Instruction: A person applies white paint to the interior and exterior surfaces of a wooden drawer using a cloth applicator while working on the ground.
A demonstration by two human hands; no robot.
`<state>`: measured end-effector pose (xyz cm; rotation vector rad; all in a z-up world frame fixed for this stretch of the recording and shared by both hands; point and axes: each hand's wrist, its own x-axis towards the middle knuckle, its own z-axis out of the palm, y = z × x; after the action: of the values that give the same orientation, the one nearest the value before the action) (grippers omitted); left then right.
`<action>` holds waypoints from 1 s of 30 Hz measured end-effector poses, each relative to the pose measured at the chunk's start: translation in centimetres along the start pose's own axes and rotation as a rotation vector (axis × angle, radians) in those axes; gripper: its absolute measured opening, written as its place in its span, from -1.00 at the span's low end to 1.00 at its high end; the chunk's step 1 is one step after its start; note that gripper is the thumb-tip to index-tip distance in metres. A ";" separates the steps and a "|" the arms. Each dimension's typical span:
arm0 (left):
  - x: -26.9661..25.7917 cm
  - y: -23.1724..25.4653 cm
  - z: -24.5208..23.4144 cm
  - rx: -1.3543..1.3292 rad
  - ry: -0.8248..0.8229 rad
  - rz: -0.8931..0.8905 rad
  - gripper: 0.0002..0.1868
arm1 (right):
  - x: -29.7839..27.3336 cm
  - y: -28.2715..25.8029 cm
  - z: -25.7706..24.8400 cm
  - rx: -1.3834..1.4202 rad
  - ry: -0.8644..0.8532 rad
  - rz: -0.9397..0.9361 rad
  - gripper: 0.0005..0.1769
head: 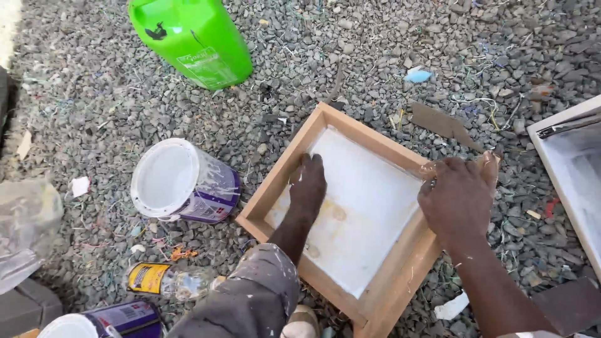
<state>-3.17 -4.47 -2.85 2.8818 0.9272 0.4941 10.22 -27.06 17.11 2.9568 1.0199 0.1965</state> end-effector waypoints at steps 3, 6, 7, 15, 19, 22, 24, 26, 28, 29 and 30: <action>-3.3 -1.2 -1.3 0.146 -0.188 0.115 -0.51 | 0.1 0.3 -0.1 -0.055 -0.019 -0.004 -0.55; -4.7 -1.7 -8.2 -0.134 -0.358 -0.342 -0.82 | -0.2 -0.1 -0.6 -0.096 -0.012 -0.011 -0.54; -4.8 -1.7 -8.8 -0.126 -0.500 -0.399 -0.78 | -0.3 0.0 -0.6 -0.101 -0.007 -0.011 -0.56; 2.5 2.0 5.2 0.005 -0.315 -0.364 -0.68 | -0.6 -0.4 0.7 -0.122 0.058 -0.030 -0.65; -1.3 1.3 -2.7 -0.134 -0.228 -0.265 -0.66 | -0.8 0.7 0.8 -0.091 0.012 -0.014 -0.53; -3.6 -1.4 -9.1 -0.303 -0.434 -0.438 -0.77 | -0.3 0.2 0.4 -0.057 0.045 -0.016 -0.55; -3.9 -2.5 -11.0 -0.180 -0.573 -0.403 -0.82 | 0.0 -0.6 -0.6 -0.048 0.087 -0.013 -0.57; -4.2 -2.2 -13.3 -0.283 -0.655 -0.380 -0.66 | 0.2 -1.5 -2.1 -0.118 -0.214 0.120 -0.55; -3.5 -0.2 -18.1 -0.387 -0.615 -0.421 -0.60 | 0.5 -0.9 -0.6 -0.125 -0.246 0.138 -0.52; -3.3 0.5 -20.7 -0.476 -0.567 -0.481 -0.54 | 0.6 -0.7 0.2 -0.118 -0.277 0.137 -0.49; -4.5 0.1 -20.8 -0.486 -0.570 -0.468 -0.54 | 0.3 -0.8 0.2 -0.127 -0.273 0.149 -0.49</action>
<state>-13.36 -7.74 15.58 2.0897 1.1212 -0.1305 10.00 -26.28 16.95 2.8407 0.7268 -0.1350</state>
